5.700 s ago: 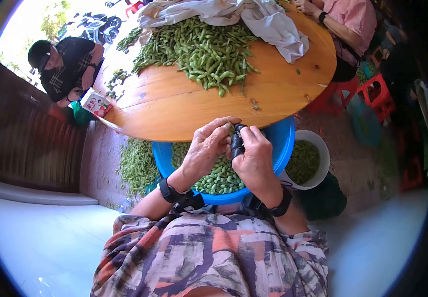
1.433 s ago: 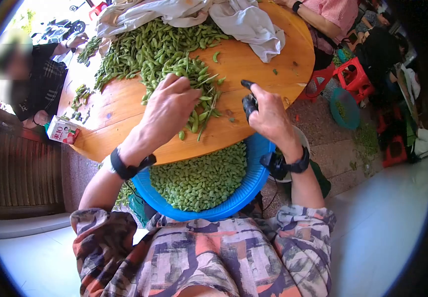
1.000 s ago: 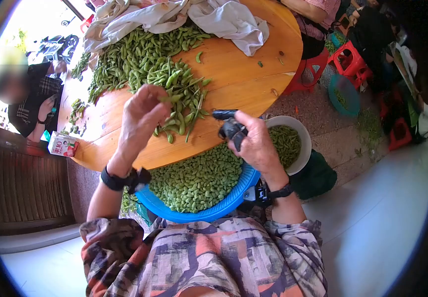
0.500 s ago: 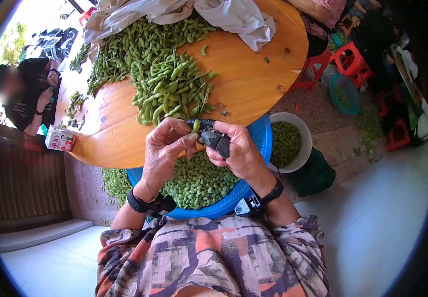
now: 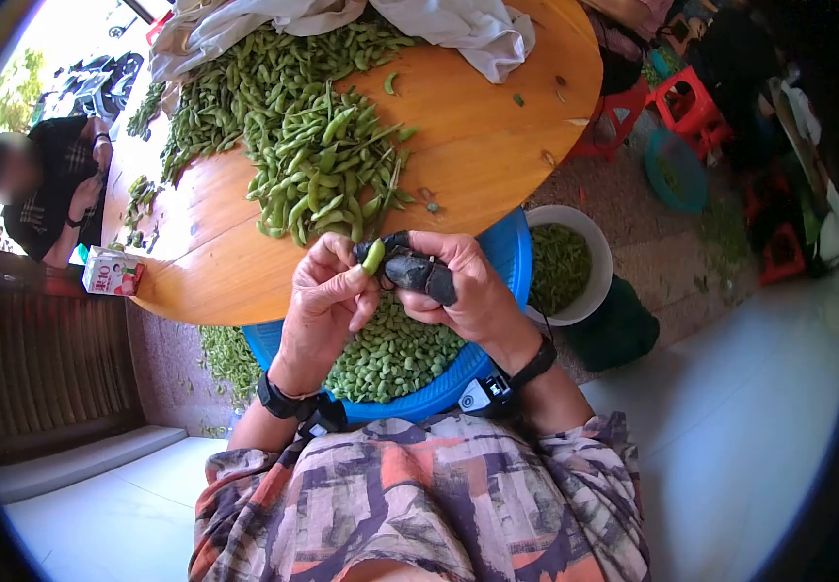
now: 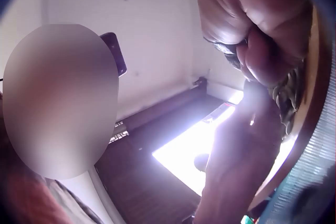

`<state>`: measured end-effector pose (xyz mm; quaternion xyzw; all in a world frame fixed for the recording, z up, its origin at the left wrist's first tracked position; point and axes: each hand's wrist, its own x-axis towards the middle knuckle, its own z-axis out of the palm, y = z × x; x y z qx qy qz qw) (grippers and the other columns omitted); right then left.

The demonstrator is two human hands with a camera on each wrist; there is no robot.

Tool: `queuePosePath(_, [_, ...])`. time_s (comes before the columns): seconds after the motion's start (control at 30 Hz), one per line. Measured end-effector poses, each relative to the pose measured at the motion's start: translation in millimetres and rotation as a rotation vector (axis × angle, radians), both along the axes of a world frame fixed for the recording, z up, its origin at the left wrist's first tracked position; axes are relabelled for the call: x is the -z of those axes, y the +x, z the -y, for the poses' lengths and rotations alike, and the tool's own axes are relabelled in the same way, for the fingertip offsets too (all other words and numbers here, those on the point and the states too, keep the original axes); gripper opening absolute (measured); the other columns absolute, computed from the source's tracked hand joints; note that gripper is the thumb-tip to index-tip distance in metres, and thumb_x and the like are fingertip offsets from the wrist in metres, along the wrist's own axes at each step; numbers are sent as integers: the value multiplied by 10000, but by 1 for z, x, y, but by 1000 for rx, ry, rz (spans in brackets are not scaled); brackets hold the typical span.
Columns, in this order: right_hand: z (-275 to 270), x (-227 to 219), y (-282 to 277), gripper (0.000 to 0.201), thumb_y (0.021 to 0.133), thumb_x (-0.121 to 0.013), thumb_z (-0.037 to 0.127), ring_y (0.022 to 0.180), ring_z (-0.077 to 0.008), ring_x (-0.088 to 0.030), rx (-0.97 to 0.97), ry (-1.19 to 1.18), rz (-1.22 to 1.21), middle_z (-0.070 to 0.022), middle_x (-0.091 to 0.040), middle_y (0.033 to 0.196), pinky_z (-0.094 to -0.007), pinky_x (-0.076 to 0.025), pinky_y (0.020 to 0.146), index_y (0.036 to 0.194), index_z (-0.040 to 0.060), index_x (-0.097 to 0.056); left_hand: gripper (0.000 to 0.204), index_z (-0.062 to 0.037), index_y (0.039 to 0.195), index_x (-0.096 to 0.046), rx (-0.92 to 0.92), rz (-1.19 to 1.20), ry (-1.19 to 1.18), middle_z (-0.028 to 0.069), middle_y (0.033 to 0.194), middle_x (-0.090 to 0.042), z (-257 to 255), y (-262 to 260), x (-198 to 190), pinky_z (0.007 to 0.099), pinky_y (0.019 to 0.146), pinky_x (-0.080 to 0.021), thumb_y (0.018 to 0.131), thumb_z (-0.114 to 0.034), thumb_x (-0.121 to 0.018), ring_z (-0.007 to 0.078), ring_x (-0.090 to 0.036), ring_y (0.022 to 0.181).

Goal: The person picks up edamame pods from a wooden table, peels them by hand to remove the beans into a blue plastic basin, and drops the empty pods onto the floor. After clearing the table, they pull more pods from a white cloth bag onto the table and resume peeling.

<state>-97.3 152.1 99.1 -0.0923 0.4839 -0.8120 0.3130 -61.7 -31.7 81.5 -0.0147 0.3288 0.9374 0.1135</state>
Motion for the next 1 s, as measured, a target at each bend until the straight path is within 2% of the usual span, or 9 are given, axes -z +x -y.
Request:
queuePosePath(0.17, [-8, -1, -1, 196, 920, -509, 101, 534, -15, -433, -61, -38, 42, 38, -507, 683, -178, -326, 456, 1039, -6, -621, 189, -66, 1025, -480, 97, 13, 230, 112, 832, -636, -5, 0, 10, 234, 415, -410, 914, -31, -629, 161, -577, 537])
queuePosePath(0.2, [-6, -5, 1, 196, 920, -509, 101, 534, -15, -433, -63, -40, 44, 38, -507, 683, -178, -326, 456, 1039, -6, -621, 195, -67, 1031, -475, 56, -12, 30, 102, 835, -635, -7, 1, 8, 231, 437, -427, 918, -41, -631, 159, -590, 562])
queuePosePath(0.27, [0, -18, 5, 182, 833, -533, 0, 576, -160, -553, 76, 561, -368, -42, -559, 713, -264, -419, 524, 990, -4, -626, 232, -69, 1044, -459, 15, -43, -291, 59, 827, -621, -8, 2, 1, 228, 498, -469, 918, -70, -654, 133, -608, 630])
queuePosePath(0.37, [1, -3, 7, 243, 710, -524, -77, 718, -358, -597, 181, 678, -861, -160, -577, 776, -345, -462, 636, 935, -24, -601, 247, -74, 1034, -462, 4, -39, -682, 35, 816, -601, -7, 3, -5, 234, 495, -469, 906, -69, -673, 108, -597, 632])
queuePosePath(0.43, [-1, -7, 10, 255, 687, -518, -79, 745, -381, -585, 156, 706, -892, -179, -567, 797, -361, -463, 650, 926, -31, -591, 196, -56, 1017, -492, 22, 0, -679, 30, 763, -606, -4, 2, -15, 234, 504, -475, 917, -71, -660, 85, -595, 626])
queuePosePath(0.53, [-3, -8, 12, 280, 639, -507, -82, 799, -427, -560, 116, 762, -961, -216, -546, 837, -393, -465, 678, 909, -46, -571, 104, -13, 993, -545, 53, -282, -1185, 38, 643, -616, -1, 3, -17, 234, 521, -491, 972, -108, -581, 89, -614, 590])
queuePosePath(0.67, [-3, -2, 12, 334, 642, -525, -75, 792, -423, -560, 177, 744, -937, -201, -545, 838, -418, -471, 682, 967, -36, -594, 144, -5, 1041, -572, 76, -160, -1041, 43, 720, -643, 0, 5, -16, 250, 512, -498, 996, -139, -546, 107, -631, 618])
queuePosePath(0.83, [6, -7, 21, 372, 674, -591, -50, 810, -380, -604, 340, 857, -937, -175, -583, 871, -406, -500, 703, 1045, -27, -617, 217, 21, 1136, -574, -26, 39, -298, 55, 929, -640, -1, 9, 6, 240, 626, -521, 975, -125, -586, 127, -621, 700])
queuePosePath(1.0, [10, 3, 21, 396, 725, -639, -48, 837, -336, -659, 417, 684, -933, -155, -645, 925, -361, -530, 748, 1119, -6, -634, 174, -19, 1041, -588, -37, 16, -160, 26, 760, -597, -10, 13, 2, 212, 532, -376, 998, -176, -528, 98, -520, 591])
